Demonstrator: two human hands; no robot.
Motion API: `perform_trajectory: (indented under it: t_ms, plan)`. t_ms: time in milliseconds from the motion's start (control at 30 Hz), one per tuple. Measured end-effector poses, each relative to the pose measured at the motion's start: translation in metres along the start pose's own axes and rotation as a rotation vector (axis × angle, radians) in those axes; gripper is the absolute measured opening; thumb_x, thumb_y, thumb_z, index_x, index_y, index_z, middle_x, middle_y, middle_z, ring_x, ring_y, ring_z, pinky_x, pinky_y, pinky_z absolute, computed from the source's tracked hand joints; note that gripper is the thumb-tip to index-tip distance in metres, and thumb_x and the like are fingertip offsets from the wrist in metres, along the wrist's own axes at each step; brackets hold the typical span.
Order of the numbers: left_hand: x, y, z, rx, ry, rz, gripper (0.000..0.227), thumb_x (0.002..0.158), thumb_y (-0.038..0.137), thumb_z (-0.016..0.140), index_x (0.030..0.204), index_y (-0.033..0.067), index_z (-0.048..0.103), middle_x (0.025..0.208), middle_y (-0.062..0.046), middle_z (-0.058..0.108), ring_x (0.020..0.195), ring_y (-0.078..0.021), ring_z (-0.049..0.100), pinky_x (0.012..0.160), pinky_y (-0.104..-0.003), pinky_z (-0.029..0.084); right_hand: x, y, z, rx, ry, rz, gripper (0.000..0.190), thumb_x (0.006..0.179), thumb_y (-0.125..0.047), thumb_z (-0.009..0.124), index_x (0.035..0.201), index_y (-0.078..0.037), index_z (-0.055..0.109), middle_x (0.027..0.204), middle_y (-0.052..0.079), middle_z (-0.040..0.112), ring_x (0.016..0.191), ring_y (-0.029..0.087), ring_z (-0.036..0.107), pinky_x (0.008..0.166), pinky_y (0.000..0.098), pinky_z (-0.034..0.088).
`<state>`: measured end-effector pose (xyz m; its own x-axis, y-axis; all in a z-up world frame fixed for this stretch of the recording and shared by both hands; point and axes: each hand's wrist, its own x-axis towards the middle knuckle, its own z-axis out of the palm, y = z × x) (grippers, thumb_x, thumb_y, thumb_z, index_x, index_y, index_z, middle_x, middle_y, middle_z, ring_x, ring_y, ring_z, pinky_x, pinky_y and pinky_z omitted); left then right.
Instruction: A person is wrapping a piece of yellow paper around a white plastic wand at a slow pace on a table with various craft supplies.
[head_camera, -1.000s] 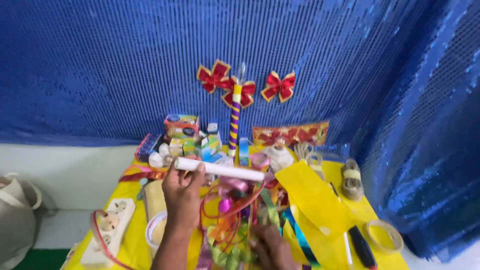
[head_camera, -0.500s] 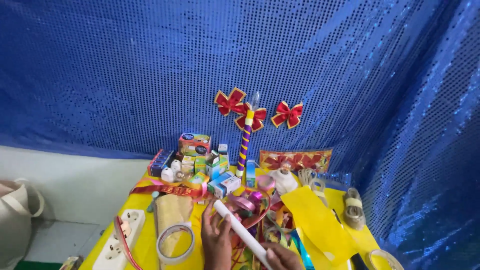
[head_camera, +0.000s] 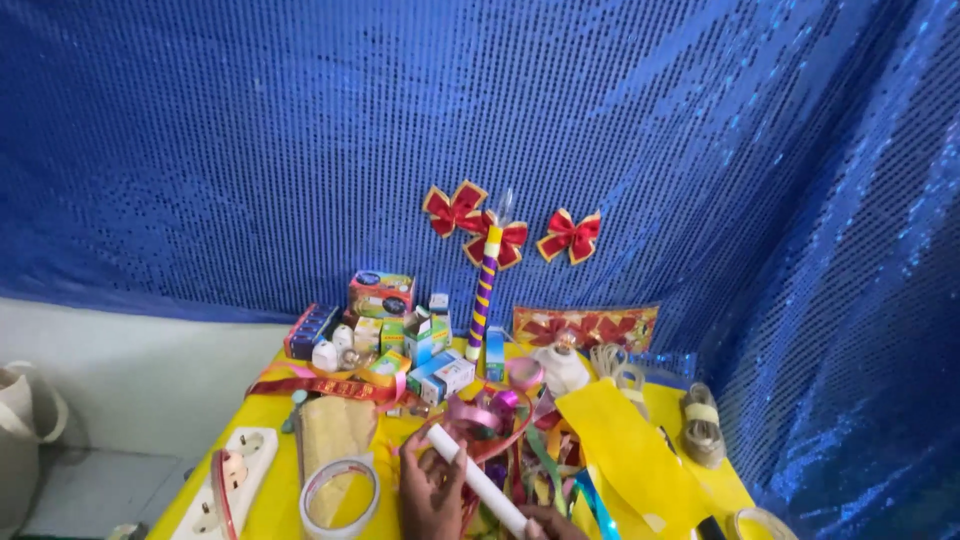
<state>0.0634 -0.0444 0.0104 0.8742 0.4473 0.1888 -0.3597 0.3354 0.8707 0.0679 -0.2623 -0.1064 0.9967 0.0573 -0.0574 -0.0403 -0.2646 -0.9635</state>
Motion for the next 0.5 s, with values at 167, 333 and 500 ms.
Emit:
perform_trajectory:
  t_ms: [167, 333, 500]
  plan:
    - [-0.01, 0.055, -0.003, -0.105, -0.041, -0.186, 0.048, 0.089, 0.002, 0.063, 0.134, 0.0044, 0.047, 0.138, -0.026, 0.071, 0.127, -0.0335, 0.071, 0.11, -0.043, 0.056, -0.083, -0.112, 0.031, 0.166, 0.444, -0.087, 0.025, 0.081, -0.023, 0.077, 0.09, -0.005, 0.09, 0.052, 0.013, 0.07, 0.045, 0.02, 0.059, 0.047, 0.0297, 0.043]
    - [-0.005, 0.043, -0.012, -0.444, 0.124, -0.328, 0.039, 0.096, 0.027, 0.057, 0.126, 0.0031, 0.051, 0.116, -0.03, 0.065, 0.101, -0.0481, 0.067, 0.087, -0.061, 0.059, -0.084, -0.1, 0.027, -0.113, 0.394, -0.587, 0.022, 0.077, -0.023, 0.088, 0.095, -0.012, 0.083, 0.096, 0.003, 0.083, 0.088, 0.015, 0.078, 0.076, 0.0273, 0.061]
    - [0.001, 0.024, -0.031, -0.667, 0.004, -0.309, 0.029, 0.097, 0.018, 0.059, 0.123, 0.0079, 0.054, 0.119, -0.023, 0.066, 0.111, -0.043, 0.064, 0.104, -0.064, 0.052, -0.105, -0.128, 0.034, -0.093, 0.292, -0.397, 0.029, 0.078, -0.022, 0.084, 0.106, -0.014, 0.081, 0.096, 0.004, 0.082, 0.081, 0.017, 0.075, 0.072, 0.0313, 0.061]
